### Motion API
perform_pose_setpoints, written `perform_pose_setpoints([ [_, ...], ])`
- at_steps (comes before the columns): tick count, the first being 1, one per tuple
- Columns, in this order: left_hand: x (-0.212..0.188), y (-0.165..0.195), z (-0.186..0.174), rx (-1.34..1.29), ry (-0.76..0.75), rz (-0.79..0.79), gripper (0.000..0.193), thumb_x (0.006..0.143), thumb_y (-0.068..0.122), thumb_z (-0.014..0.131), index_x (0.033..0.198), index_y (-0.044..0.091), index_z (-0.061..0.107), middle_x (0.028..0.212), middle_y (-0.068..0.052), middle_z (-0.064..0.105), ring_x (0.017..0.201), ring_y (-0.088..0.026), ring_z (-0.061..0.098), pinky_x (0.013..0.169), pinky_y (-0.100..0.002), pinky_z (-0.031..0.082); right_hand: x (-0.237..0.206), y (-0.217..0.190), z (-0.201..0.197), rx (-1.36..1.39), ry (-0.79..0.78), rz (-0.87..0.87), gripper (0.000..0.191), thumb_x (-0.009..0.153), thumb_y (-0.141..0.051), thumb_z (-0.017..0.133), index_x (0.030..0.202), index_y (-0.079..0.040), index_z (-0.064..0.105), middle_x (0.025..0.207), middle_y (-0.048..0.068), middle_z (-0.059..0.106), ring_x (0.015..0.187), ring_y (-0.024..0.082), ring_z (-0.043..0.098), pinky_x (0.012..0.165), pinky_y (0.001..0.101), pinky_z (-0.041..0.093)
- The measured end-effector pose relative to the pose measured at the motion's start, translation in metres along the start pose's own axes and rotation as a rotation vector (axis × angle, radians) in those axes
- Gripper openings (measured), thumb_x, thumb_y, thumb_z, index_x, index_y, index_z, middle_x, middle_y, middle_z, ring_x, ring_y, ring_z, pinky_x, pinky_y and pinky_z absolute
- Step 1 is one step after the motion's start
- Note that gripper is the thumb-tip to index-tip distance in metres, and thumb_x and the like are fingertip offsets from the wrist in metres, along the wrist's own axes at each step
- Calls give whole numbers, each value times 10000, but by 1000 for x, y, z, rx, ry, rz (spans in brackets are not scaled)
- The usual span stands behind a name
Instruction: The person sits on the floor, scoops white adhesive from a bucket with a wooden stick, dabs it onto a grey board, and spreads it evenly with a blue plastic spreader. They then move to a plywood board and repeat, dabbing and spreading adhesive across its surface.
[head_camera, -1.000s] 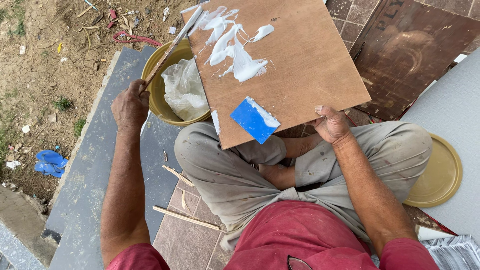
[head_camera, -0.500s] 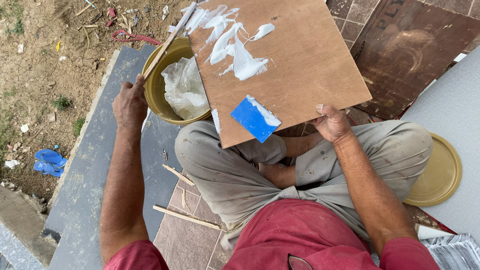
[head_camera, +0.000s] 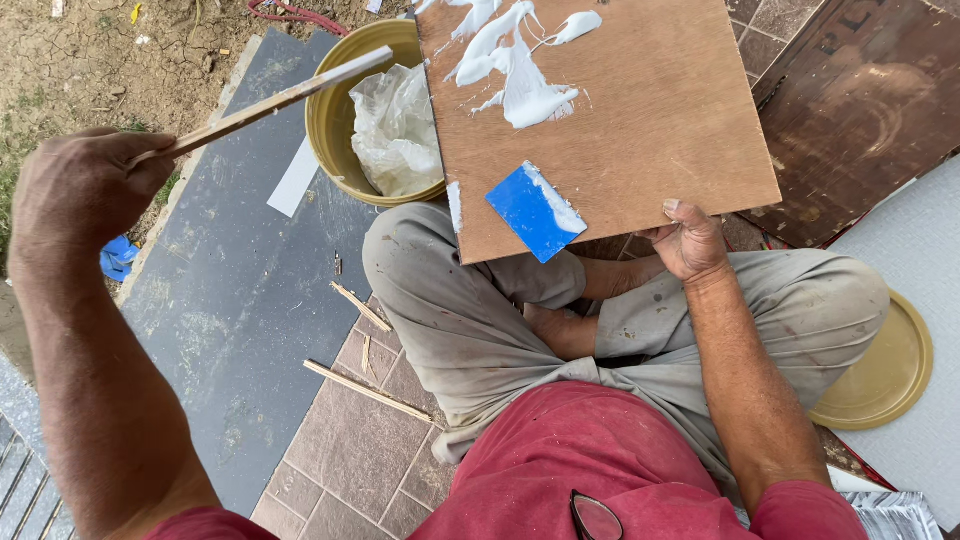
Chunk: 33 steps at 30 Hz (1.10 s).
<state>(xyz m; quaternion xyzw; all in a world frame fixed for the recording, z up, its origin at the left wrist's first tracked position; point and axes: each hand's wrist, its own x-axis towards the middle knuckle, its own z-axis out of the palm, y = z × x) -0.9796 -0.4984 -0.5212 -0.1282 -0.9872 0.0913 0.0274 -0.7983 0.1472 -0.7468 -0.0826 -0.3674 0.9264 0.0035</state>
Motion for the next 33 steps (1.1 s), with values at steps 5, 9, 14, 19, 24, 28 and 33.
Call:
perform_pose_setpoints([
  [5,29,40,-17,129,-515,-203,291,1034,389,642,1306,357,740,988,4,800,672,-176,632,520,-293,490,-2,-1,1,-15,-21,-17,388,895,-140,705,1254,-14,627,1099,111,704,967,249,731,873,444,641],
  [9,74,124,44,146,-419,41,287,1084,286,569,1304,370,734,1009,25,773,714,-143,657,571,-280,554,-7,4,1,14,7,-18,300,918,-140,716,1179,-9,650,1026,105,705,947,234,725,860,430,624],
  [14,81,132,60,132,27,254,311,936,361,714,1239,309,767,1055,-36,755,847,-198,691,751,-381,579,-15,15,13,133,-29,-156,180,947,-84,726,1093,-35,632,981,53,676,841,204,666,829,417,590],
  [19,11,183,27,-591,288,257,449,1021,315,760,1388,67,688,1261,-139,722,1106,-270,718,951,-383,576,-57,14,10,229,72,-91,375,895,-174,690,1230,-16,636,1110,84,691,1032,235,671,971,408,552],
  [24,-72,310,53,-1204,14,226,549,1086,410,613,1443,-7,589,1322,-144,703,1133,-221,707,961,-349,570,-153,-17,-24,216,200,-250,664,836,-177,679,1470,-59,521,1368,61,622,1288,234,604,1169,426,471],
  [28,-89,407,72,-1748,-372,263,619,1093,433,591,1491,-38,539,1284,-105,708,1099,-172,680,981,-312,534,-236,-43,-59,127,347,-412,687,832,-163,693,1481,-55,494,1396,69,594,1316,252,567,1198,439,450],
  [33,-87,513,104,-1955,-796,242,534,1063,268,629,1484,-43,524,1245,-79,691,1042,-124,642,917,-282,537,-322,-53,-84,-21,512,-559,704,817,-139,711,1487,-88,498,1391,64,575,1374,251,550,1224,463,444],
])
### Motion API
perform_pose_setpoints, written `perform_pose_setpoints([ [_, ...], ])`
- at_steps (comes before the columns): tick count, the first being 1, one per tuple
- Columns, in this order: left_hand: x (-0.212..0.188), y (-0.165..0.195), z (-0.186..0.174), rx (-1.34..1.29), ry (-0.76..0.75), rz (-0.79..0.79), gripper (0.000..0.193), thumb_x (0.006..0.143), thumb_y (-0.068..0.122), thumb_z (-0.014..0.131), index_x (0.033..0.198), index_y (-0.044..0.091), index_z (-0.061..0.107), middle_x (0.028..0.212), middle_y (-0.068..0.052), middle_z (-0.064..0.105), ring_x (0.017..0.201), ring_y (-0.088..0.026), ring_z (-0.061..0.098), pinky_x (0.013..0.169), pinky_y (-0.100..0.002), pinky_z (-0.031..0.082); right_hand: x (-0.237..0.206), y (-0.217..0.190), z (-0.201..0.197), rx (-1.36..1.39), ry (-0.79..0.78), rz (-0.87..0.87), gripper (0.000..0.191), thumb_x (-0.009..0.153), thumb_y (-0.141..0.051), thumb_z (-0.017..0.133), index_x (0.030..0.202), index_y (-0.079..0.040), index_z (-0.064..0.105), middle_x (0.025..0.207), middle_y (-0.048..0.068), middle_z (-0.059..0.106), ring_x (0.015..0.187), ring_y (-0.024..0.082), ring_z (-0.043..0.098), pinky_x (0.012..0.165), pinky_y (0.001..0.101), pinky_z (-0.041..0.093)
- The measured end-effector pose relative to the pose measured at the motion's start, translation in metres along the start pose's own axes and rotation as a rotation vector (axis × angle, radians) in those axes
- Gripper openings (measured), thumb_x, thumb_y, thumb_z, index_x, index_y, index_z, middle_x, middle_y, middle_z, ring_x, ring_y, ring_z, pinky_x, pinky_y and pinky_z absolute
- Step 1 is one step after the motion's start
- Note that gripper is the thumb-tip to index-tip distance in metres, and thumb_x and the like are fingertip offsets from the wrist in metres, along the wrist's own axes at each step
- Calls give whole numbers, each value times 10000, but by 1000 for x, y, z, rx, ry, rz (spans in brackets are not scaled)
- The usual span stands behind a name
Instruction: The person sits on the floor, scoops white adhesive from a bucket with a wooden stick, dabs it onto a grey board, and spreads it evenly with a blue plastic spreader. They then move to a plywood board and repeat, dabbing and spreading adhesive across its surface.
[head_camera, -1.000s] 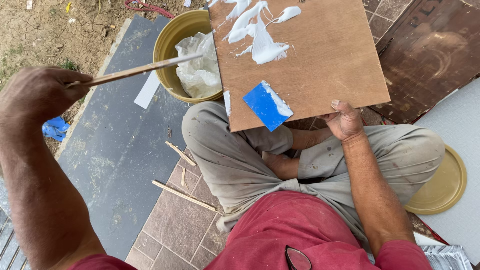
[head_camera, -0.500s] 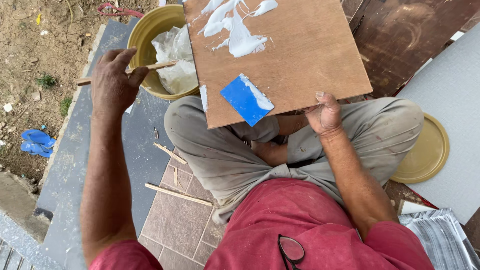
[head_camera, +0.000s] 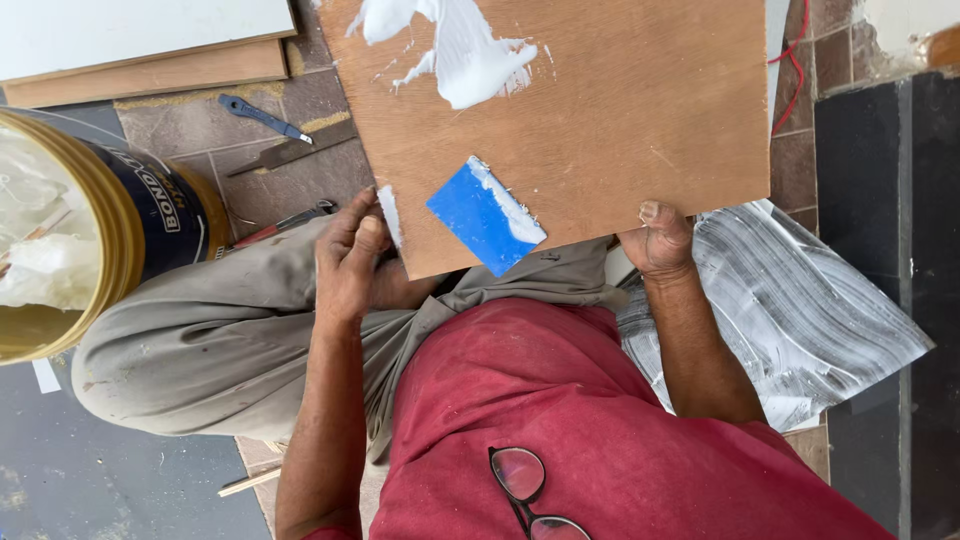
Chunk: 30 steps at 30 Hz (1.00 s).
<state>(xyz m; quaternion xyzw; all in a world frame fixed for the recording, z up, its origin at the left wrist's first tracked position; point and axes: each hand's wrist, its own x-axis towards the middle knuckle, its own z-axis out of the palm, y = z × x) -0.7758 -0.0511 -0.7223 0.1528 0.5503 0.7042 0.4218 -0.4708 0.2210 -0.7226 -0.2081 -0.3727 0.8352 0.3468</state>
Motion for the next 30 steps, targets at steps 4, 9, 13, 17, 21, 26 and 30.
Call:
perform_pose_setpoints([
  [4,37,-45,13,230,-71,-49,499,1042,214,626,1481,-12,548,1330,-45,685,1060,-95,618,877,-259,517,-23,6,-41,4,72,17,703,820,-146,708,1489,-99,497,1400,66,576,1373,256,555,1208,484,459],
  [9,59,-55,34,412,-81,-93,459,1064,218,613,1494,57,590,1312,-50,716,1035,-132,621,874,-287,521,-24,32,-83,117,136,50,691,859,-146,718,1506,-94,481,1437,55,572,1374,244,546,1252,492,450],
  [13,52,-23,49,1044,-12,304,513,982,284,740,1426,66,606,1389,-109,626,1262,-284,622,1013,-406,508,-18,54,-85,140,143,87,707,852,-147,731,1510,-126,474,1438,40,570,1410,245,535,1247,501,440],
  [17,38,-13,69,1324,-368,608,675,780,379,857,1357,114,627,1475,-111,544,1358,-349,504,1080,-575,393,-15,66,-80,156,162,107,693,860,-139,732,1504,-126,478,1461,41,565,1441,251,532,1277,506,438],
  [21,39,-31,87,1371,-539,631,638,743,328,872,1325,166,668,1466,-80,561,1374,-308,512,1084,-619,368,-17,70,-85,227,166,134,676,879,-147,714,1514,-115,483,1458,52,572,1420,257,541,1249,506,448],
  [26,46,-44,91,1334,-441,706,506,798,207,874,1274,173,707,1421,-41,580,1380,-280,523,1084,-558,386,-23,78,-93,231,190,109,643,929,-122,711,1526,-106,474,1408,53,558,1369,230,535,1233,471,435],
  [30,48,-31,88,1160,-433,804,421,802,167,849,1202,125,725,1304,-89,663,1265,-318,599,1005,-493,487,-23,79,-98,189,162,111,651,877,-129,690,1494,-124,483,1417,42,579,1384,240,555,1224,513,457],
])
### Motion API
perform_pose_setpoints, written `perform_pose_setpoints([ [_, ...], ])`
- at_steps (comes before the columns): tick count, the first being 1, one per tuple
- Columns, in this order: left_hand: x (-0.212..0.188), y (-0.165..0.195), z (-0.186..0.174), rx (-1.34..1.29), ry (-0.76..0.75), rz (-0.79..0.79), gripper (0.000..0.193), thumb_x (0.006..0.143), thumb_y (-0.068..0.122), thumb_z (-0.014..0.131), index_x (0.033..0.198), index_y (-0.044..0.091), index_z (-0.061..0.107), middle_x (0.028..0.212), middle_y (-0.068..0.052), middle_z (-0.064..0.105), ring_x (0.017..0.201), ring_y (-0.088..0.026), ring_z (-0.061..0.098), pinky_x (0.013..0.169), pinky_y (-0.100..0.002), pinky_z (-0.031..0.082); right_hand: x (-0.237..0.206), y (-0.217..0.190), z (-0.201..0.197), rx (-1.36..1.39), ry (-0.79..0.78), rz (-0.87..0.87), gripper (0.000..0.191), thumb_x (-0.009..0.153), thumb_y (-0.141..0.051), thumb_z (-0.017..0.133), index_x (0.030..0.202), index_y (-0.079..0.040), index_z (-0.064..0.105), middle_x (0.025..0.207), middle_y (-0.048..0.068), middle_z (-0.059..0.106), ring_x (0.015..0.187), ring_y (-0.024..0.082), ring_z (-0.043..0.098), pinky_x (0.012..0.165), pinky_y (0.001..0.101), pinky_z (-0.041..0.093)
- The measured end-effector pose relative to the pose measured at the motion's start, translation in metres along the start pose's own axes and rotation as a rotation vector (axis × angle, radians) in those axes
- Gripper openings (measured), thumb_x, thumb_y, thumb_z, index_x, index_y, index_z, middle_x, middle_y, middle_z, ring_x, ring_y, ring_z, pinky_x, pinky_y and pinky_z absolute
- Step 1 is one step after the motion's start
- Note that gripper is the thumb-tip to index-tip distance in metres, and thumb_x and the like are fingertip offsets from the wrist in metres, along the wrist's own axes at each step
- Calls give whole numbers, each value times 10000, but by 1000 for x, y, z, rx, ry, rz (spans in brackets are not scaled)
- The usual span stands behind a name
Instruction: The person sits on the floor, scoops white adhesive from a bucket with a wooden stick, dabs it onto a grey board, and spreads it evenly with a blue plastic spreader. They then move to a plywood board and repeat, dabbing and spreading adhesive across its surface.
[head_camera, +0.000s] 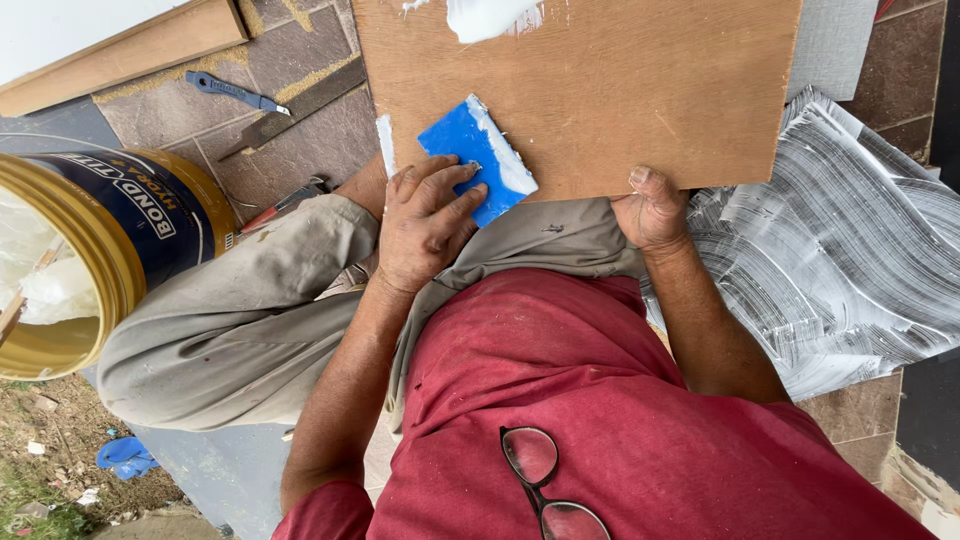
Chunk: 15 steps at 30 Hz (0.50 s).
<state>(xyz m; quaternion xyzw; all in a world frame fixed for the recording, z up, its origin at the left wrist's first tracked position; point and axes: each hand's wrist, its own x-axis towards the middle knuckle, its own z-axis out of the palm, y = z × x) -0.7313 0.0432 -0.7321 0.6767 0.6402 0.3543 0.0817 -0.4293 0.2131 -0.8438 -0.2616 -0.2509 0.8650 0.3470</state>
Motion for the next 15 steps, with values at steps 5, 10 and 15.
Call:
perform_pose_setpoints([
  [5,13,-6,-23,-287,431,-419,141,1012,129,806,1097,53,722,988,-79,693,890,-199,645,785,-319,530,-13,-3,2,20,18,39,603,916,-109,660,1497,-53,505,1312,87,611,1321,257,572,1216,513,438],
  [10,23,-27,-28,-933,571,-881,228,1029,246,723,980,24,714,810,1,651,689,-80,551,616,-245,463,-49,4,4,-14,62,63,668,860,-98,652,1507,-91,485,1381,60,590,1375,255,557,1237,544,427],
  [15,14,-36,-9,-990,519,-957,288,1032,317,697,883,75,649,732,7,638,609,-70,553,541,-232,455,-65,12,-8,-10,87,83,696,837,-103,686,1502,-97,478,1407,60,580,1381,260,535,1224,552,400],
])
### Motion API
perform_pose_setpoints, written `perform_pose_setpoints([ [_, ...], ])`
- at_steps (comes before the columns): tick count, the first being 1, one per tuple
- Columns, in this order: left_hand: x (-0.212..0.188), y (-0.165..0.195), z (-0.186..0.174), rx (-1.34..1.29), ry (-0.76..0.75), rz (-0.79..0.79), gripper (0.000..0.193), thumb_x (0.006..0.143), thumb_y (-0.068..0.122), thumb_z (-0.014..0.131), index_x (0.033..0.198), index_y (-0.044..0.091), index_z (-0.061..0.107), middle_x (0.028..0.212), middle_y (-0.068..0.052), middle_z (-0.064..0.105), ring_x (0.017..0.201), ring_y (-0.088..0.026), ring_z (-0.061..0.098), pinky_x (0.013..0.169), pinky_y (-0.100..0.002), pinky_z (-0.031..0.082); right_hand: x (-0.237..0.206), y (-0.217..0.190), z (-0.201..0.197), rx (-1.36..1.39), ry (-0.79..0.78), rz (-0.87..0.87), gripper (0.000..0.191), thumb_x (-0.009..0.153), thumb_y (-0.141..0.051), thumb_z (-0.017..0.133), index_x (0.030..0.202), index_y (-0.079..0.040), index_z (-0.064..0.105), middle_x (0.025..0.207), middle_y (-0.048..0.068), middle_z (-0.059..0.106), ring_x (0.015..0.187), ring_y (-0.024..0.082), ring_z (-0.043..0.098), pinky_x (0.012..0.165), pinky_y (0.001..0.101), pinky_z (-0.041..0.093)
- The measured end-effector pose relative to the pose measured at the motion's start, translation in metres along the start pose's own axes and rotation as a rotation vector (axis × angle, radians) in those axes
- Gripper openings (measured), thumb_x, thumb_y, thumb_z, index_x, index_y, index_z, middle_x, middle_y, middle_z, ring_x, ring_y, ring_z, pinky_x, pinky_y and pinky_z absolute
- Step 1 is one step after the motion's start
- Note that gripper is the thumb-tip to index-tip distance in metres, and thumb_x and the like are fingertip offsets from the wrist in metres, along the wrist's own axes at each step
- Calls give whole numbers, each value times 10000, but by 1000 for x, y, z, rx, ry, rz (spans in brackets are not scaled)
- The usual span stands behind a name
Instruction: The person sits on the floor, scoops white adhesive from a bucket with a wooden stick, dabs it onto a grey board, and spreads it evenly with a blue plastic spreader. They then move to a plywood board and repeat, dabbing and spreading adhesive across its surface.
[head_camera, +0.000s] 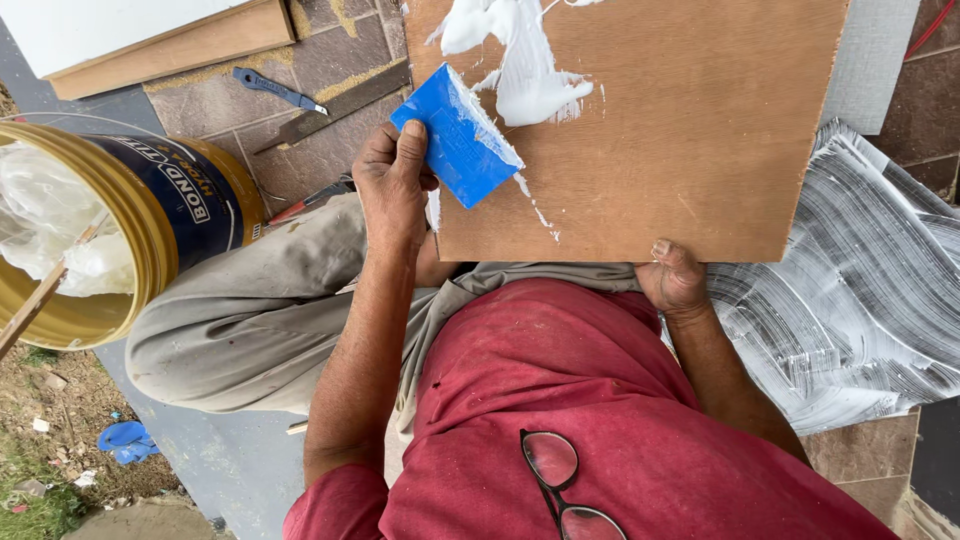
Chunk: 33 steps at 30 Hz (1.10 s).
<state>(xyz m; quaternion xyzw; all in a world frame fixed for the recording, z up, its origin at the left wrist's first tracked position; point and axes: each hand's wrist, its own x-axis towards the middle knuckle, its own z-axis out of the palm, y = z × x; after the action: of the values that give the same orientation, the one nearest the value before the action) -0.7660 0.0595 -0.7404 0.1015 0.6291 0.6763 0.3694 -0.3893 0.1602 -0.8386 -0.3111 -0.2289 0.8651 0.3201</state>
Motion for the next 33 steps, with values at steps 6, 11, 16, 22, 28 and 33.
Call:
perform_pose_setpoints([
  [6,-1,-8,-1,31,6,-47,254,1024,309,687,1033,55,679,793,2,676,648,-63,607,566,-218,500,8,5,-1,27,4,-1,738,836,-122,714,1529,-91,460,1458,71,550,1426,281,503,1270,566,356],
  [11,-2,-3,4,62,-7,-55,308,981,255,748,1171,23,676,855,-22,719,712,-74,651,617,-213,527,7,4,8,8,20,-7,742,822,-133,733,1512,-114,460,1433,67,547,1406,288,496,1244,584,370],
  [16,0,-12,-3,40,-17,-65,282,973,187,741,1187,21,661,903,-37,733,763,-82,675,656,-225,562,4,0,-1,-52,24,-34,701,849,-156,763,1488,-106,479,1403,76,560,1382,269,531,1191,534,451],
  [22,25,-20,-33,-161,55,-31,149,1102,151,674,1077,5,671,945,-35,676,821,-85,612,757,-236,553,-8,-9,-8,-60,42,-68,574,923,-188,768,1430,-53,535,1289,114,624,1209,314,628,1018,525,560],
  [28,37,-32,-23,-249,-104,-151,129,1030,129,646,1028,3,672,924,-47,703,770,-107,642,695,-273,590,-20,-70,4,-156,115,-317,756,938,-178,751,1612,-65,427,1414,107,585,1280,247,630,1071,438,545],
  [33,40,-39,-20,-89,-26,-118,197,1041,134,652,1115,-46,684,950,-64,712,768,-91,627,680,-250,556,-4,-163,1,-801,397,-252,937,946,-118,704,1677,-16,126,1530,264,545,1314,294,619,1067,423,521],
])
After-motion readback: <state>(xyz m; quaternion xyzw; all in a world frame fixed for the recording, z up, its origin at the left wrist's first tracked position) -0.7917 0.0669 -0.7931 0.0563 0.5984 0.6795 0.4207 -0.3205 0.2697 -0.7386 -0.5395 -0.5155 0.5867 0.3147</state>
